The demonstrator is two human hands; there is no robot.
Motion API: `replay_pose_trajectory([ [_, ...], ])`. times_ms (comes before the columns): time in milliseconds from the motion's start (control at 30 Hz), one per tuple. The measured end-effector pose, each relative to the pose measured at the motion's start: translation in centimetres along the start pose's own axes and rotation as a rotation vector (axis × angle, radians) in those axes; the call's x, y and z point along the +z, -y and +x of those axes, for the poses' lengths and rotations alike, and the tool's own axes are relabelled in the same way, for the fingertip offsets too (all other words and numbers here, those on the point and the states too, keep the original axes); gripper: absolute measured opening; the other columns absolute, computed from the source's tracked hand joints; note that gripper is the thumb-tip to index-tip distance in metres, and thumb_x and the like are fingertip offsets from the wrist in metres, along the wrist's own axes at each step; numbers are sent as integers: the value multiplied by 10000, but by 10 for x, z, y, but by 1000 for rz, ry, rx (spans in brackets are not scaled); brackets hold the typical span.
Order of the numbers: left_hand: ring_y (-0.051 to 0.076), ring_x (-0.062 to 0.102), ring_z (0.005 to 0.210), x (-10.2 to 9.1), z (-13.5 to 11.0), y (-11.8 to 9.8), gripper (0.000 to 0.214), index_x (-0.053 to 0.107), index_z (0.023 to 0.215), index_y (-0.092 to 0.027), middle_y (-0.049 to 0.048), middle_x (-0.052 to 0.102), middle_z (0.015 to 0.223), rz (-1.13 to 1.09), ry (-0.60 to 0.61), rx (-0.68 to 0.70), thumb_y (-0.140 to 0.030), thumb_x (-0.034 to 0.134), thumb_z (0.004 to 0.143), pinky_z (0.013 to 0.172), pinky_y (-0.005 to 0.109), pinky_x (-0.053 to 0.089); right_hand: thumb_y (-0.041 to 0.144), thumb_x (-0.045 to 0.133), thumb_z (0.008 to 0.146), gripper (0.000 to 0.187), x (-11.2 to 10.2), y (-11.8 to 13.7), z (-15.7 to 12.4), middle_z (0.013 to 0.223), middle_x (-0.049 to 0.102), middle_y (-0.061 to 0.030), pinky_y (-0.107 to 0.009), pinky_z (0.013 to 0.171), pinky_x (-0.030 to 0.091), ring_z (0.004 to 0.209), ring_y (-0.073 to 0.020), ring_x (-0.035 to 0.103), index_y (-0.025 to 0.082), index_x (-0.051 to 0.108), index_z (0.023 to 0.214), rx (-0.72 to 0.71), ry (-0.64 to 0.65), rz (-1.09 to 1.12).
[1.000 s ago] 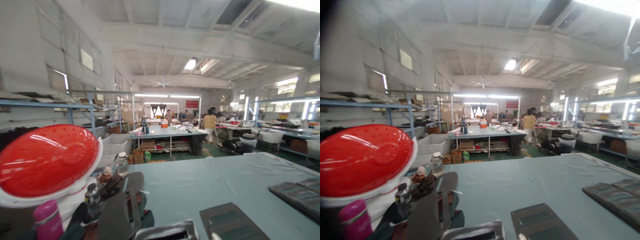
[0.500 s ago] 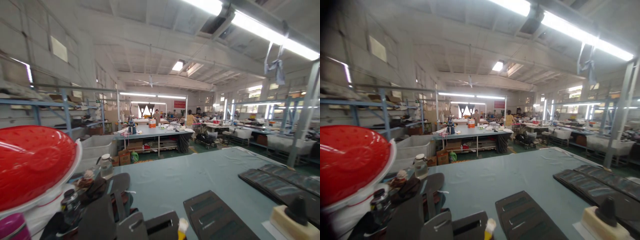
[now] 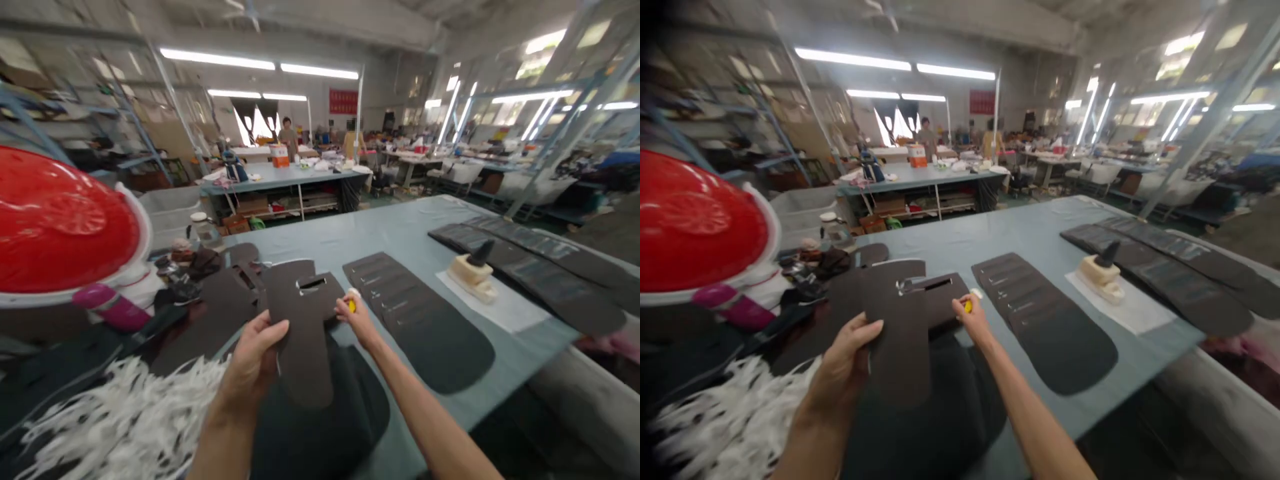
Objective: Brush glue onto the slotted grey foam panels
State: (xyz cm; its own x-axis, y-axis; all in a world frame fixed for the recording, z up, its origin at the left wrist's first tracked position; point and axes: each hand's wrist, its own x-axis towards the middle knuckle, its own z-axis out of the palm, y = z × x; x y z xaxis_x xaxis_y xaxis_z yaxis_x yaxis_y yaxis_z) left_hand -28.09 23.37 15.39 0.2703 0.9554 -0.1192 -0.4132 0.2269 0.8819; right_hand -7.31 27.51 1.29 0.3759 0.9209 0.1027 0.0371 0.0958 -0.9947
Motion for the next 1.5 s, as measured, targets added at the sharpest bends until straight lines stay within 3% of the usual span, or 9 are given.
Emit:
replay_pose_trajectory([
  [100, 226, 691, 726, 8, -10, 17, 358, 657, 973, -138, 54, 731, 780, -76, 102, -31, -244, 680, 632, 645, 310, 582, 540, 627, 707, 403, -36, 5, -30, 937, 609, -17, -284, 669, 516, 779, -155, 647, 238, 460, 913, 235, 46, 221],
  [167, 236, 691, 753, 11, -14, 27, 349, 658, 961, -146, 43, 730, 776, -146, 125, -60, -240, 666, 626, 682, 335, 583, 549, 612, 721, 405, -58, 6, -48, 962, 615, -15, -291, 669, 518, 761, -149, 645, 243, 449, 930, 273, 31, 288],
  [333, 187, 682, 642, 16, -13, 59, 291, 663, 914, -153, 15, 722, 729, -275, 67, -143, -234, 652, 635, 684, 314, 580, 512, 600, 737, 366, -105, 3, -72, 810, 607, 20, -270, 626, 495, 679, -136, 587, 231, 470, 932, 242, -14, 334],
  [533, 146, 674, 655, 36, 6, 120, 315, 645, 946, -164, 3, 728, 777, -260, -109, -242, -198, 689, 635, 611, 233, 554, 376, 718, 609, 364, -186, -36, -50, 745, 535, 55, -234, 639, 418, 639, -103, 508, 224, 487, 845, 149, -167, 140],
  [633, 144, 673, 716, 65, 20, 171, 348, 631, 990, -146, 29, 728, 847, -188, -124, -291, -219, 694, 655, 657, 226, 539, 408, 673, 631, 316, -253, -60, -28, 746, 533, 37, -256, 663, 395, 660, -125, 495, 211, 502, 810, 88, -293, -223],
  [767, 171, 666, 789, 119, 35, 268, 360, 598, 1013, -145, 58, 717, 906, -37, -44, -372, -306, 664, 698, 698, 261, 519, 391, 551, 720, 216, -357, -92, -3, 730, 542, 15, -273, 646, 362, 640, -153, 500, 217, 506, 840, 55, -319, -768],
  [933, 162, 644, 673, 168, 44, 386, 350, 534, 855, -154, 34, 691, 740, 226, -189, -411, -410, 672, 659, 639, 272, 490, 359, 470, 768, 169, -451, -133, 12, 711, 545, -5, -269, 607, 337, 624, -170, 512, 213, 498, 848, 45, -248, -1023],
  [1067, 142, 603, 601, 185, 46, 426, 398, 498, 886, -170, -17, 631, 647, 437, -320, -263, -443, 660, 645, 608, 267, 463, 345, 462, 783, 159, -480, -153, 21, 742, 564, -12, -268, 624, 337, 640, -168, 518, 209, 494, 858, 55, -227, -1034],
  [1500, 173, 567, 610, 198, 58, 442, 486, 419, 1069, -177, -47, 529, 643, 960, -437, -180, -464, 562, 703, 633, 312, 434, 272, 499, 791, 117, -494, -176, 47, 712, 551, 7, -241, 608, 284, 614, -134, 478, 194, 510, 877, 98, -212, -1052],
])
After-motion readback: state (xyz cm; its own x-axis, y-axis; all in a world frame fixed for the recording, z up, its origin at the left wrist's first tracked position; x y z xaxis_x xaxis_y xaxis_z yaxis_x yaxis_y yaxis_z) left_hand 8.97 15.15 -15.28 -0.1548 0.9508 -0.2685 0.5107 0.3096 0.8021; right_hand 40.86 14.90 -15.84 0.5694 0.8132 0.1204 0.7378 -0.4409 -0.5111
